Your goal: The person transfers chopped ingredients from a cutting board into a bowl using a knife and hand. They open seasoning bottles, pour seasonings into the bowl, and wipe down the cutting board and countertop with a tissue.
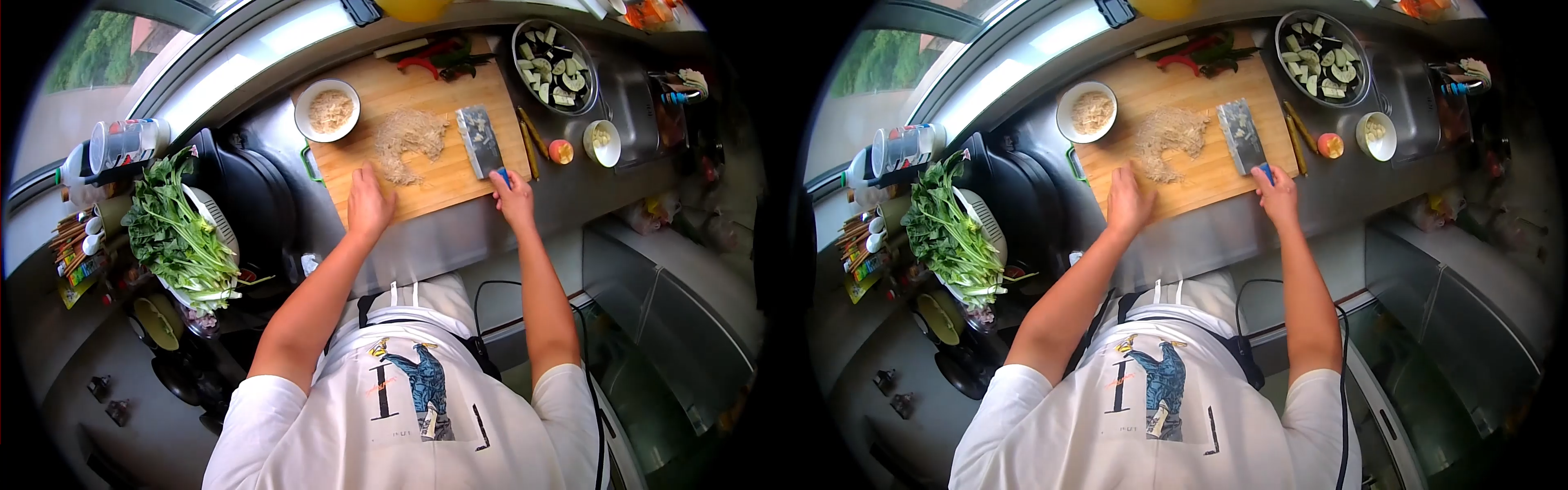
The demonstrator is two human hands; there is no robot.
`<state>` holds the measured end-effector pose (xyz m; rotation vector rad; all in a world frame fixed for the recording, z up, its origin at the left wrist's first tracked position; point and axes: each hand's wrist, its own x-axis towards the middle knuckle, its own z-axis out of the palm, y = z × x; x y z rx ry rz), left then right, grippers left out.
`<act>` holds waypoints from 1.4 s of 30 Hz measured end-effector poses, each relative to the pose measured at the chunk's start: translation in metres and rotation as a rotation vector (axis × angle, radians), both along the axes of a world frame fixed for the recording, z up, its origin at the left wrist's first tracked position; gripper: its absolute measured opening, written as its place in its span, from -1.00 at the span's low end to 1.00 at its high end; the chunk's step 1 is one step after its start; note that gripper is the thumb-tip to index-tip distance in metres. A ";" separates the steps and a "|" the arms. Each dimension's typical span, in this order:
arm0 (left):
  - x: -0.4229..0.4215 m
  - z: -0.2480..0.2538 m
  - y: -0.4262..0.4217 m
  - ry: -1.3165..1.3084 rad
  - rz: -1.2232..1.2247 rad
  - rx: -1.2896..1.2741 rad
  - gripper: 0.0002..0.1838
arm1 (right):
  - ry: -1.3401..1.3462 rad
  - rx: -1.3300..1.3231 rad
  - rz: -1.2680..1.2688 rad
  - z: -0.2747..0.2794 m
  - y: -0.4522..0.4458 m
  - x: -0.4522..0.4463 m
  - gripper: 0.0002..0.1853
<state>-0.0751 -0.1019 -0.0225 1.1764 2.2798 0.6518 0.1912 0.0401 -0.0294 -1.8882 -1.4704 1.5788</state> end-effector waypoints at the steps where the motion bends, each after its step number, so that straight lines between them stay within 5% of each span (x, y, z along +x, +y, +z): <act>1: 0.001 -0.002 0.003 0.005 -0.003 -0.005 -0.22 | -0.045 0.064 0.040 -0.002 0.001 -0.007 -0.67; 8: 0.013 -0.009 0.041 -0.020 0.044 -0.042 -0.32 | -0.254 0.415 0.341 -0.013 -0.017 -0.038 -0.61; 14: 0.024 -0.011 0.059 -0.058 0.074 -0.001 -0.30 | -0.259 0.403 0.453 -0.009 -0.027 -0.052 -0.58; 21: 0.027 0.002 0.065 -0.170 0.077 -0.024 -0.39 | -0.069 0.223 0.484 -0.025 -0.025 -0.049 -0.61; 23: 0.026 0.008 0.059 -0.138 0.031 0.024 -0.44 | 0.080 -0.145 0.368 -0.006 -0.019 -0.054 -0.65; 31: 0.018 0.011 0.031 -0.122 0.050 0.299 -0.80 | 0.151 -0.248 0.379 0.004 -0.009 -0.042 -0.69; 36: 0.003 -0.007 0.021 -0.599 0.398 0.099 -0.77 | 0.150 -0.234 0.367 0.017 -0.007 -0.041 -0.70; 42: -0.010 0.003 0.024 -1.005 0.592 0.223 -0.75 | 0.115 -0.199 0.354 0.043 -0.006 -0.050 -0.70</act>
